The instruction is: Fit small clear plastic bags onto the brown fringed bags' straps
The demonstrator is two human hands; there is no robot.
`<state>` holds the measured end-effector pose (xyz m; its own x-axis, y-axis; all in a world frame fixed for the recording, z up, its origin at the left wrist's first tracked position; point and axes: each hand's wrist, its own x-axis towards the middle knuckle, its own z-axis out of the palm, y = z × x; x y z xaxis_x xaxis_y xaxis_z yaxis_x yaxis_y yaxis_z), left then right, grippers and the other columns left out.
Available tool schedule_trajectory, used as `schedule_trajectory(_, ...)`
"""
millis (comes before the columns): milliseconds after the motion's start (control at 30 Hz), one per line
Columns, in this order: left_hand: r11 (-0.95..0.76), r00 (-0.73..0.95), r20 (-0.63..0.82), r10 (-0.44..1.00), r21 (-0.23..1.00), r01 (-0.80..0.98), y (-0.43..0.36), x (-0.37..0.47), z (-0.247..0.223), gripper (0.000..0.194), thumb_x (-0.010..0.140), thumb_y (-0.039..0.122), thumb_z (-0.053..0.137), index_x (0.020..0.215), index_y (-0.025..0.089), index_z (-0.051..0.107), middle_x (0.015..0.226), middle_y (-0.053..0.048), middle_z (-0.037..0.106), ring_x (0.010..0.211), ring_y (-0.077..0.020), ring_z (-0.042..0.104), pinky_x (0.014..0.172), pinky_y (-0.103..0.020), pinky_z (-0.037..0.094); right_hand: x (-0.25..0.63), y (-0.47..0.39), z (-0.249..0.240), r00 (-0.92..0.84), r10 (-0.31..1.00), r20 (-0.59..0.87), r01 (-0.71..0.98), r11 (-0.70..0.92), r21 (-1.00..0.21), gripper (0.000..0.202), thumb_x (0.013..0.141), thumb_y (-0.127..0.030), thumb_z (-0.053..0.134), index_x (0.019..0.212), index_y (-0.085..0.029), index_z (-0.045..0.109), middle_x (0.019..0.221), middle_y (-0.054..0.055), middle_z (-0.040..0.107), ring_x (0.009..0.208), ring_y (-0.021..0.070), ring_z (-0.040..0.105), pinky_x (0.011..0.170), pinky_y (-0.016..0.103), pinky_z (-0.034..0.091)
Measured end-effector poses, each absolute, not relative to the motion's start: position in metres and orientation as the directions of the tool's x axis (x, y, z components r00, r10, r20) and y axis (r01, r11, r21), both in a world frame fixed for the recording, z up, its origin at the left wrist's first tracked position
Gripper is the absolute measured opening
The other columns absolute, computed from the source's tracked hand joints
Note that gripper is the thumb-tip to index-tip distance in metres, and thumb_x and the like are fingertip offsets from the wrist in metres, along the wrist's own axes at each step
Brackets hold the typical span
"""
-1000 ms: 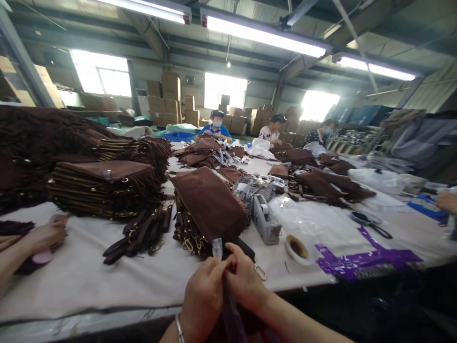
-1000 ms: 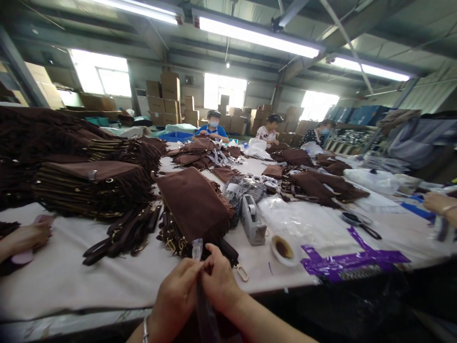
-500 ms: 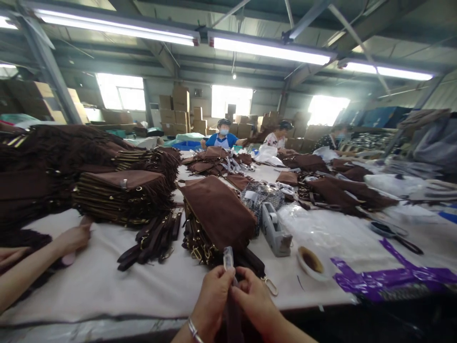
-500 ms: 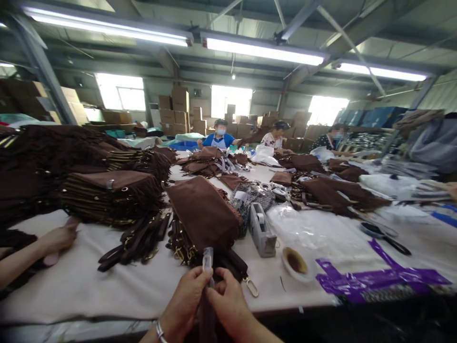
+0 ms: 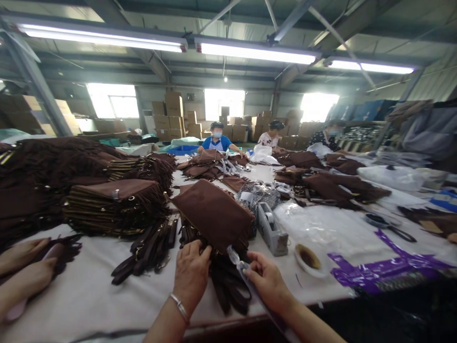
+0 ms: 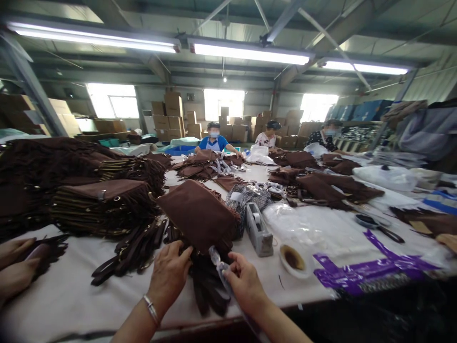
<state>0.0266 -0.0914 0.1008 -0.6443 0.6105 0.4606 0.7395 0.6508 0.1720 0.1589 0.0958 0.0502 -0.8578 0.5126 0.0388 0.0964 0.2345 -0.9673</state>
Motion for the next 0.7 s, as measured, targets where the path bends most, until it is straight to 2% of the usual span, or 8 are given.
schedule_trajectory(67,0.636,-0.623,0.418,0.661,0.127,0.761,-0.086,0.030,0.105,0.020,0.085,0.016,0.050,0.089,0.022,0.069,0.104,-0.011,0.063,0.102,-0.0312,0.052,0.089,-0.046,0.037,0.160,0.099,0.049,-0.858,0.510,0.059,0.114,0.300,-0.947,0.040,0.077,-0.028,0.060,0.115,-0.014,0.059,0.069,-0.001,0.058,0.065,0.0160,0.056,0.066,0.028,0.045)
schedule_trajectory(133,0.611,-0.658,0.339,0.672,0.248,0.752,-0.080,0.037,0.104,0.021,0.087,0.021,0.048,0.078,0.019,0.067,0.090,-0.011,0.065,0.092,-0.0288,0.056,0.084,-0.044,0.038,0.162,0.102,0.050,-0.835,0.538,0.117,0.129,0.396,-0.909,0.037,0.076,-0.025,0.059,0.111,-0.015,0.062,0.074,0.002,0.062,0.072,0.0185,0.059,0.072,0.030,0.046)
schedule_trajectory(200,0.557,-0.735,0.174,0.655,0.545,0.626,-0.074,0.044,0.098,0.029,0.089,0.030,0.047,0.070,0.017,0.065,0.074,-0.008,0.064,0.076,-0.0243,0.057,0.074,-0.038,0.040,0.165,0.103,0.052,-0.790,0.573,0.219,0.126,0.501,-0.856,0.031,0.076,-0.024,0.059,0.106,-0.015,0.065,0.086,0.006,0.065,0.084,0.0214,0.060,0.079,0.032,0.046)
schedule_trajectory(300,0.338,-0.754,-0.197,0.626,0.941,0.034,-0.066,0.053,0.085,0.034,0.085,0.042,0.054,0.074,0.014,0.069,0.073,-0.008,0.068,0.072,-0.0212,0.060,0.067,-0.032,0.042,0.167,0.093,0.060,-0.788,0.566,0.241,0.102,0.506,-0.856,0.022,0.084,-0.032,0.053,0.089,-0.016,0.068,0.085,0.008,0.066,0.082,0.0213,0.060,0.075,0.031,0.046)
schedule_trajectory(400,0.087,-0.663,-0.387,0.641,0.895,-0.438,-0.057,0.061,0.075,0.035,0.074,0.044,0.069,0.087,0.012,0.073,0.084,-0.010,0.072,0.078,-0.0205,0.062,0.067,-0.028,0.045,0.163,0.071,0.066,-0.894,0.447,0.028,0.103,0.265,-0.959,0.038,0.088,-0.045,0.048,0.072,-0.016,0.066,0.064,0.004,0.063,0.060,0.0162,0.059,0.057,0.026,0.044)
schedule_trajectory(567,0.017,-0.542,-0.448,0.711,0.781,-0.624,-0.045,0.076,0.073,0.033,0.065,0.037,0.078,0.087,0.013,0.074,0.064,-0.004,0.067,0.055,-0.0169,0.058,0.049,-0.026,0.044,0.148,0.045,0.058,-0.910,0.263,-0.320,0.233,-0.316,-0.920,0.048,0.082,-0.058,0.049,0.063,-0.015,0.060,0.051,0.001,0.056,0.038,0.0107,0.049,0.040,0.021,0.037)
schedule_trajectory(633,0.069,-0.451,-0.535,0.714,0.695,-0.715,-0.040,0.079,0.074,0.032,0.067,0.037,0.078,0.089,0.015,0.073,0.054,-0.001,0.062,0.041,-0.0138,0.051,0.039,-0.024,0.038,0.142,0.045,0.049,-0.904,0.192,-0.383,0.272,-0.435,-0.858,0.049,0.082,-0.059,0.049,0.060,-0.015,0.056,0.047,0.000,0.052,0.035,0.0100,0.046,0.037,0.020,0.035)
schedule_trajectory(700,0.069,-0.394,-0.605,0.692,0.599,-0.798,-0.032,0.080,0.073,0.027,0.070,0.032,0.076,0.091,0.016,0.071,0.060,-0.002,0.066,0.045,-0.0148,0.056,0.041,-0.024,0.042,0.137,0.049,0.037,-0.918,0.142,-0.371,0.247,-0.527,-0.813,0.046,0.083,-0.057,0.050,0.061,-0.016,0.053,0.045,-0.002,0.048,0.035,0.0094,0.044,0.039,0.021,0.038)
